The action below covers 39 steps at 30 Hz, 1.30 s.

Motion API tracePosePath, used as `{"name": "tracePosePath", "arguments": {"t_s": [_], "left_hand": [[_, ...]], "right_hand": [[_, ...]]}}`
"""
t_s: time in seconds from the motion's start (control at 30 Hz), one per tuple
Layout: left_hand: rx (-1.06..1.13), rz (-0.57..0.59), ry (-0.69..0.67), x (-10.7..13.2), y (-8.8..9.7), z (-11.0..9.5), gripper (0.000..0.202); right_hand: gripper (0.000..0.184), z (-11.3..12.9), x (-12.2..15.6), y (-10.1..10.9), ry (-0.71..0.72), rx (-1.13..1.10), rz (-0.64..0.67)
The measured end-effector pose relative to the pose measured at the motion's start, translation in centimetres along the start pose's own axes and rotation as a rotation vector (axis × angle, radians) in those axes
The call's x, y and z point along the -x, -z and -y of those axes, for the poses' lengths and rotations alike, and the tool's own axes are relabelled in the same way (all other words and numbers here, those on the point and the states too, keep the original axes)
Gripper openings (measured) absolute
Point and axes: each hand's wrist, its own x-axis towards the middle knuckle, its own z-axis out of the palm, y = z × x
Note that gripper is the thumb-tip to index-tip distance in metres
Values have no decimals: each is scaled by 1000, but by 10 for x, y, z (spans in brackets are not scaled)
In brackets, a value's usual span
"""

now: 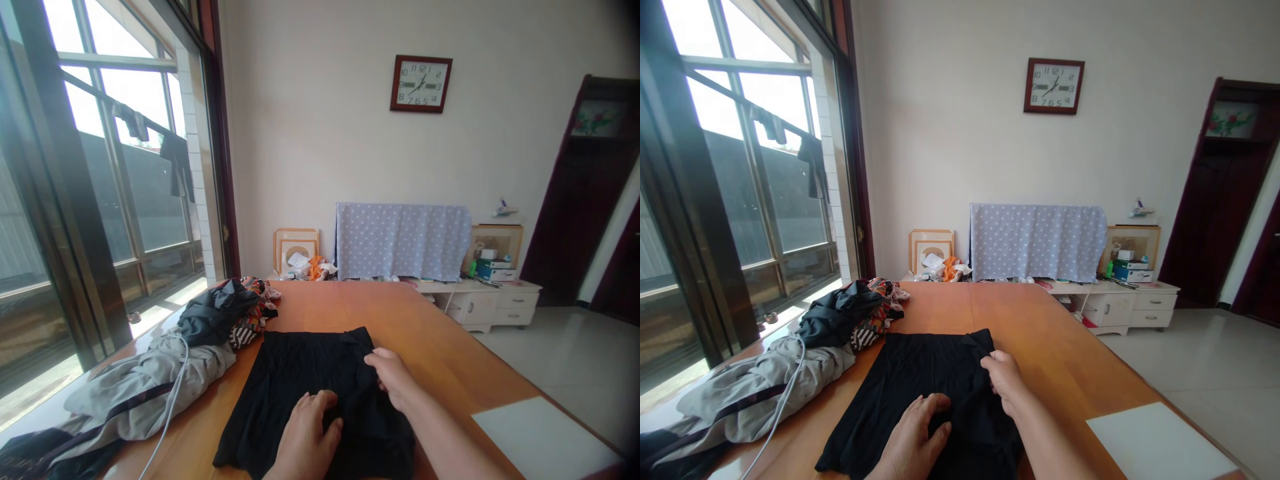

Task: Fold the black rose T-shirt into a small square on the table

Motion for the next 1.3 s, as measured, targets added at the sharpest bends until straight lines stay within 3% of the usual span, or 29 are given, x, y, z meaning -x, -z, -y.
{"name": "tracePosePath", "arguments": {"t_s": [0.13,0.27,0.43,0.53,0.63,0.77,0.97,1.1,1.23,1.3], "left_hand": [[-93,25,14,-5,5,-14,28],[-204,78,-24,-24,-1,-39,31],[-133,173,-3,-56,-38,-69,52],[45,231,-86,-69,-64,-87,62],[233,288,-157,-75,-88,-103,70],[415,302,-150,-75,-114,-112,70],[721,184,41,-80,-123,-102,62],[596,94,38,-85,-120,-91,51],[289,237,-193,-78,-120,-84,36],[163,301,-287,-74,-120,-84,39]], "right_hand": [[17,-21,-10,41,-101,-298,-55],[18,-41,-15,64,-180,-494,-83],[19,-47,-15,84,-202,-618,-84],[17,-47,-15,104,-206,-626,-95],[20,-50,-11,127,-245,-586,-111],[35,-55,8,149,-300,-458,-61],[62,-59,35,144,-195,-161,42],[59,-68,27,152,-160,-120,-61],[43,-74,17,171,-48,175,-277],[37,-67,17,170,50,303,-356]]}}
